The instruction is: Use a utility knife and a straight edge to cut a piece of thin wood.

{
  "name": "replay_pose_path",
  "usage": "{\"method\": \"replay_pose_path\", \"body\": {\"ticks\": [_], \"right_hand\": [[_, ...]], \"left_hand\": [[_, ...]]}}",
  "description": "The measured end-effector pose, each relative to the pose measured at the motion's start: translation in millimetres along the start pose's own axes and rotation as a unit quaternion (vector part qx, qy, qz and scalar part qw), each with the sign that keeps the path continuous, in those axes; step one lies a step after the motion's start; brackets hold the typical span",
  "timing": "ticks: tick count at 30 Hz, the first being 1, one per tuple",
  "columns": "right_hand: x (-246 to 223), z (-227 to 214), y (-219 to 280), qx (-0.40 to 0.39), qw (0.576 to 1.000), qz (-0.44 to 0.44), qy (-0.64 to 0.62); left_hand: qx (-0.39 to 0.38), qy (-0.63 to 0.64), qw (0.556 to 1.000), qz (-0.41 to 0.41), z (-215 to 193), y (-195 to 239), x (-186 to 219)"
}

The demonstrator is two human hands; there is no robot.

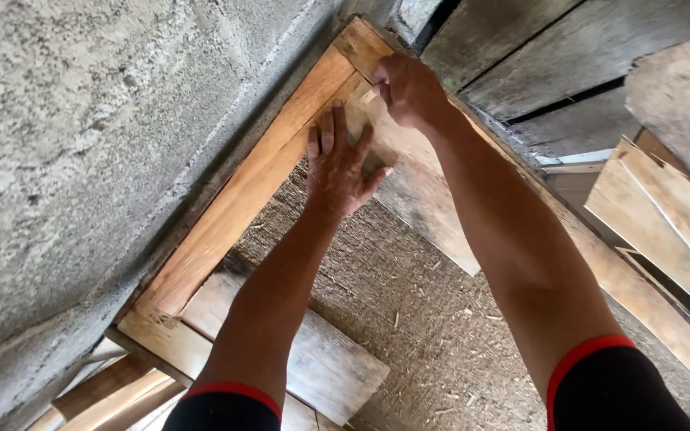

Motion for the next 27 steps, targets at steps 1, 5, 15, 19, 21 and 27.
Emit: {"method": "replay_pose_path", "body": {"ticks": [1, 5, 15, 19, 21, 27], "right_hand": [[-2.3, -0.7, -6.3, -0.001, 1.0, -0.001, -0.001], [7.5, 5.0, -25.6, -0.019, 0.998, 0.057, 0.002], [19.1, 12.3, -41.2, -0.015, 0.997, 0.051, 0.063], [19.2, 12.3, -42.5, -0.018, 0.996, 0.053, 0.069], [17.9, 10.8, -41.0, -0.022, 0.997, 0.05, 0.061], [-0.2, 6.1, -33.8, -0.043, 0.995, 0.081, 0.041]], "left_hand": [[0.0, -0.001, 1.0, -0.001, -0.1, -2.0, -0.3], [-0.031, 0.005, 1.0, 0.003, 8.8, -2.0, 0.4], [0.004, 0.014, 1.0, 0.004, 10.0, -0.5, 0.5], [0.009, 0.0, 1.0, 0.008, 9.5, -0.6, 0.5], [0.003, -0.001, 1.0, 0.006, 10.2, 0.2, 1.2], [0.032, 0.013, 0.999, 0.006, 7.4, 1.0, 1.2]]}}
Point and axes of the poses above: each hand's wrist, its own y-axis away from the middle knuckle, its own z-axis out of the palm, x = y × z, the point moved 4 cm from there along -y, towards the middle knuckle, and after that the axes turned 15 degrees about -y, right-handed, at the moved point
